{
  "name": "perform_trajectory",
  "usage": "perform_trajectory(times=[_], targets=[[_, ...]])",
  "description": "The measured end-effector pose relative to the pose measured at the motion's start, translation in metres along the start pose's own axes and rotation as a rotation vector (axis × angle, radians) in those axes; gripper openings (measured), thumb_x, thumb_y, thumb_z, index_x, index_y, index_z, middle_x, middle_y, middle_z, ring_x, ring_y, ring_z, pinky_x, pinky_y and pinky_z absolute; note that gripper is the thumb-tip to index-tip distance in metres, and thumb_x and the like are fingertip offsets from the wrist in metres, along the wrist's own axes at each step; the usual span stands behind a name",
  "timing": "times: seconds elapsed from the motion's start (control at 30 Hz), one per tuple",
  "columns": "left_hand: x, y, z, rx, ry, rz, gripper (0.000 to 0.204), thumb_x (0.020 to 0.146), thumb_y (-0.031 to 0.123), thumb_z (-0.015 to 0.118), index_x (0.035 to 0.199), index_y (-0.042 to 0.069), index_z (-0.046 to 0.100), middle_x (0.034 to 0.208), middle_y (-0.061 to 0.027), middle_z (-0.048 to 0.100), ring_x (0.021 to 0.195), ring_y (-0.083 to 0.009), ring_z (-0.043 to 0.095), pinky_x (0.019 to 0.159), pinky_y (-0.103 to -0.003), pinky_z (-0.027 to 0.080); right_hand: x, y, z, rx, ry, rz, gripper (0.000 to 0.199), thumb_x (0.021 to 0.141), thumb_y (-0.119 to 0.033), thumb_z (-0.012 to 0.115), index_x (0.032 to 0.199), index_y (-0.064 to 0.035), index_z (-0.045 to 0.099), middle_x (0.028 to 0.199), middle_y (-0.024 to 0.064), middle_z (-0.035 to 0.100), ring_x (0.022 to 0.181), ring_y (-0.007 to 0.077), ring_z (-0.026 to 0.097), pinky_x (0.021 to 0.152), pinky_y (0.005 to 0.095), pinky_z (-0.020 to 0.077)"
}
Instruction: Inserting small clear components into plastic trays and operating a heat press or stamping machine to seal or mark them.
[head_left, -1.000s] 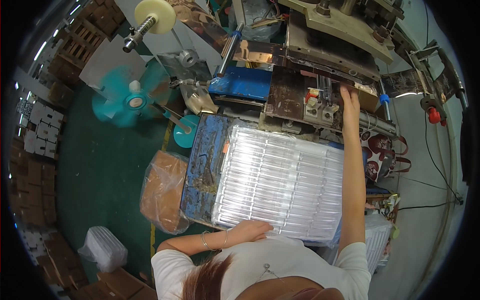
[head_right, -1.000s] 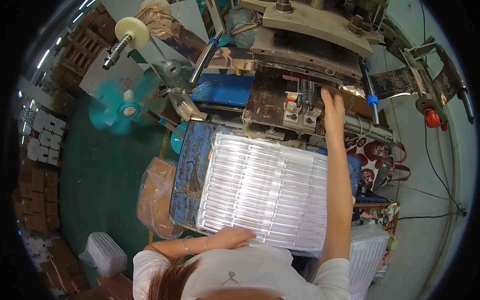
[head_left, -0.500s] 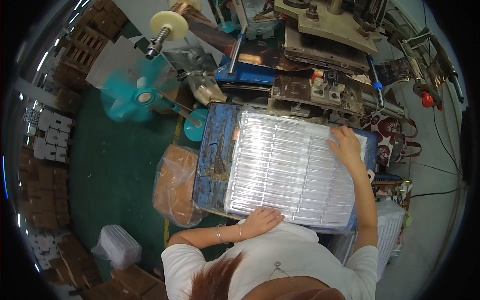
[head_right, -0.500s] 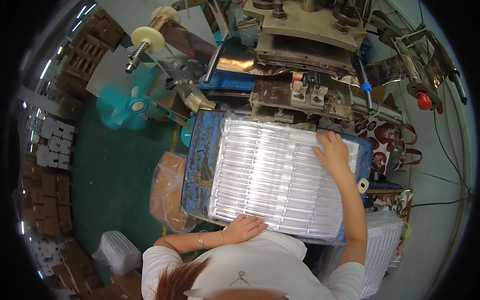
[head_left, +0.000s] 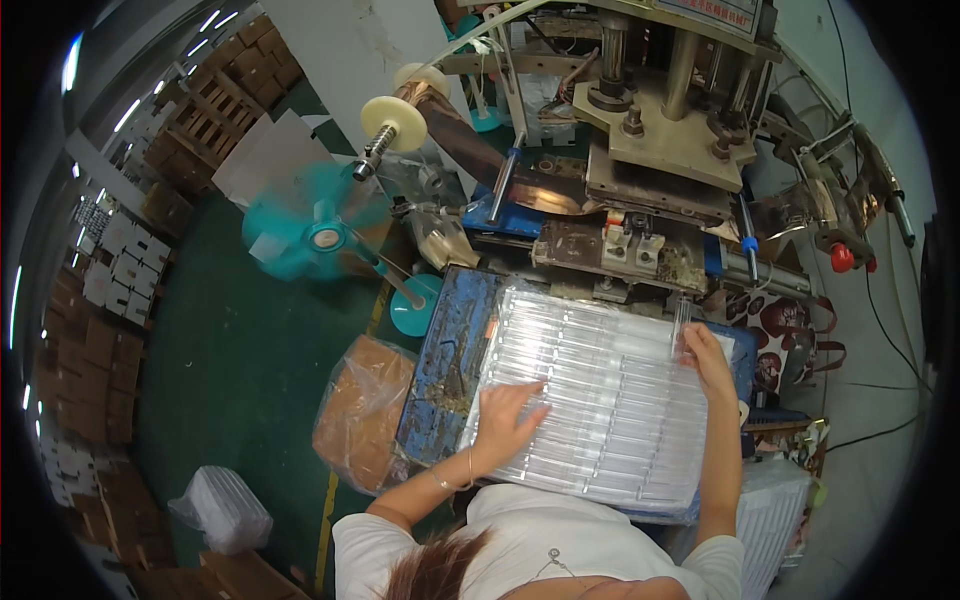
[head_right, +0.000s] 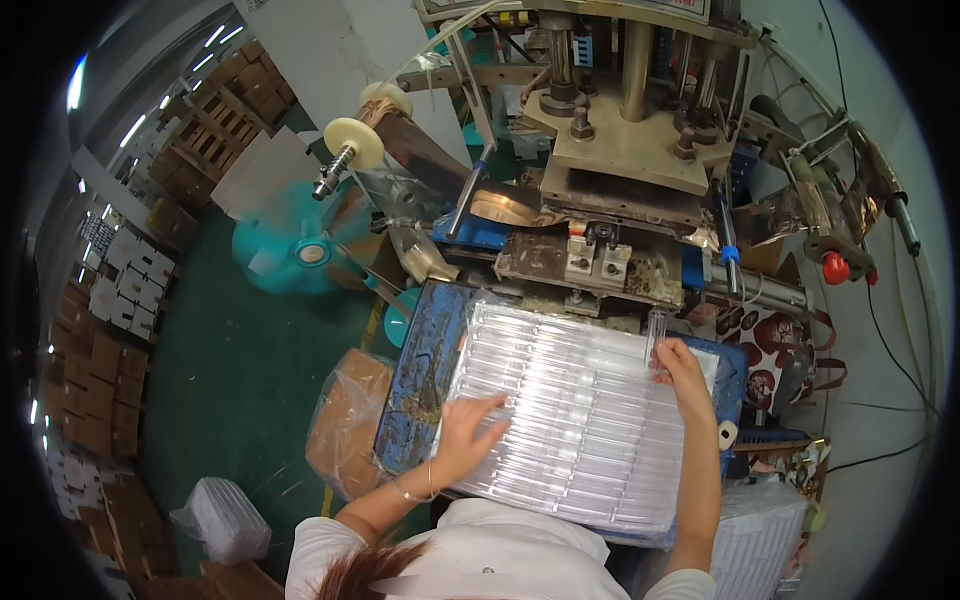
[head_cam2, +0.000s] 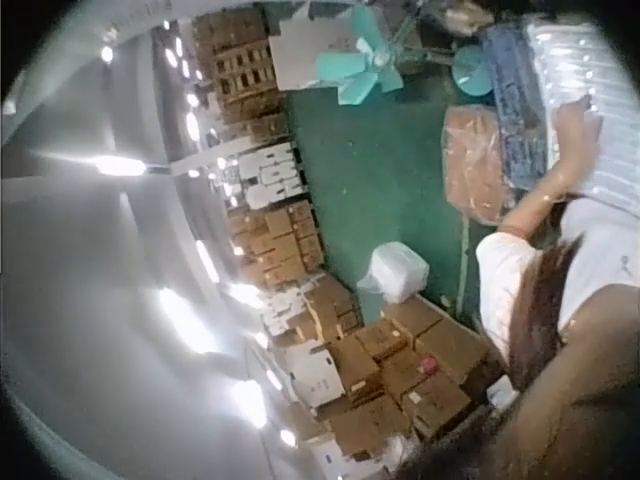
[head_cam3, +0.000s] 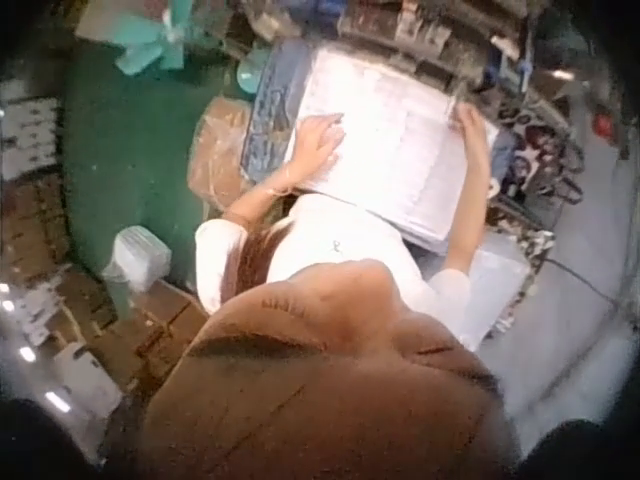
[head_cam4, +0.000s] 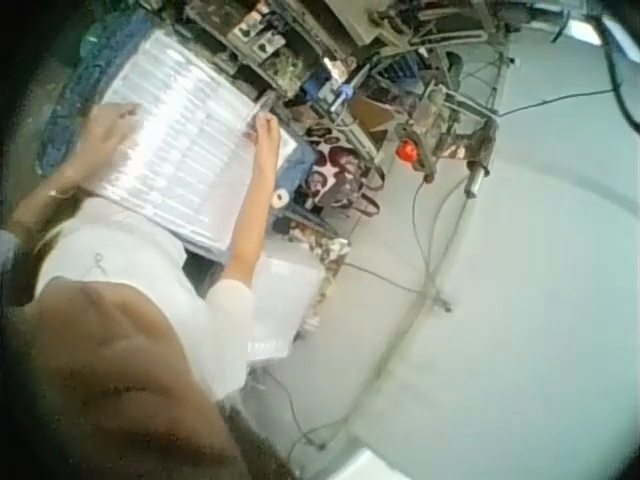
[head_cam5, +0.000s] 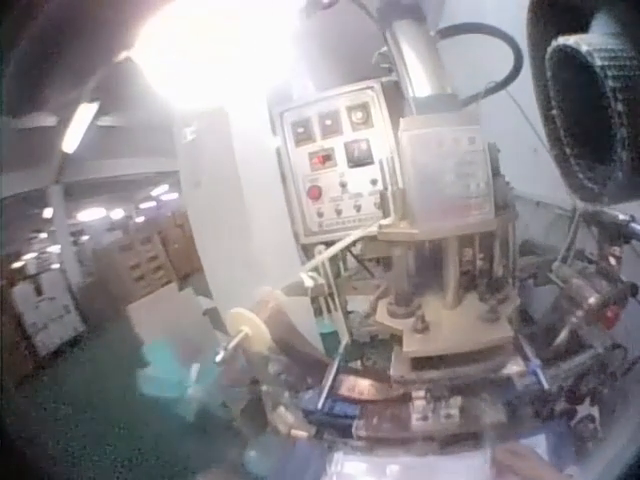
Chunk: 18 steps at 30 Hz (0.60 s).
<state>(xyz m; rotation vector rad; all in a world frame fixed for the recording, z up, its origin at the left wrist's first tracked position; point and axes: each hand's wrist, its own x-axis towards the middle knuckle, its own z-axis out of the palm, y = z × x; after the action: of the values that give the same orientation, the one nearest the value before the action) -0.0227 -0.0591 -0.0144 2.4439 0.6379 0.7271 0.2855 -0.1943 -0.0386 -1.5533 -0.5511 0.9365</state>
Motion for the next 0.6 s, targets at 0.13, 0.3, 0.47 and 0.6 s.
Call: perform_trajectory(times=[0.13, 0.3, 0.47, 0.6], targets=[[0.047, 0.002, 0.0, -0.051, 0.098, -0.067, 0.035, 0.073, 0.019, 0.059, 0.106, 0.009, 0.052, 0.091, -0.0043, 0.057, 0.082, -0.0188, 0.05, 0.073, -0.031, 0.031, -0.011, -0.021, 0.012, 0.261, -0.053, 0.054, 0.025, 0.087, -0.027, 0.044, 0.105, -0.0108, 0.045, 0.074, 0.0009, 0.053, 0.066, 0.0079, 0.053, 0.052, 0.0221, 0.0439], [0.094, 0.011, 0.022, 0.023, 0.175, 0.09, 0.04, 0.073, 0.018, 0.059, 0.111, 0.01, 0.049, 0.095, -0.005, 0.053, 0.087, -0.0188, 0.048, 0.077, -0.031, 0.03, -0.018, -0.06, 0.023, 0.25, 0.023, -0.09, 0.025, 0.088, -0.024, 0.04, 0.11, -0.0108, 0.042, 0.07, 0.0013, 0.052, 0.061, 0.0079, 0.053, 0.05, 0.0207, 0.0442], [0.154, 0.042, 0.035, 0.082, 0.26, 0.178, 0.042, 0.073, 0.023, 0.059, 0.113, 0.015, 0.048, 0.099, -0.0069, 0.049, 0.094, -0.0217, 0.042, 0.08, -0.035, 0.027, -0.014, -0.073, 0.01, 0.213, 0.202, -0.231, 0.027, 0.088, -0.023, 0.04, 0.111, -0.0108, 0.044, 0.067, 0.0006, 0.05, 0.06, 0.007, 0.051, 0.047, 0.0196, 0.0437], [0.201, 0.06, 0.052, 0.19, 0.352, 0.296, 0.041, 0.074, 0.029, 0.057, 0.112, 0.016, 0.048, 0.1, -0.0121, 0.045, 0.097, -0.0267, 0.038, 0.08, -0.04, 0.025, -0.005, -0.087, 0.003, 0.154, 0.306, -0.292, 0.026, 0.086, -0.024, 0.045, 0.107, -0.0094, 0.048, 0.067, -0.0018, 0.045, 0.056, 0.0058, 0.042, 0.048, 0.019, 0.0343]])
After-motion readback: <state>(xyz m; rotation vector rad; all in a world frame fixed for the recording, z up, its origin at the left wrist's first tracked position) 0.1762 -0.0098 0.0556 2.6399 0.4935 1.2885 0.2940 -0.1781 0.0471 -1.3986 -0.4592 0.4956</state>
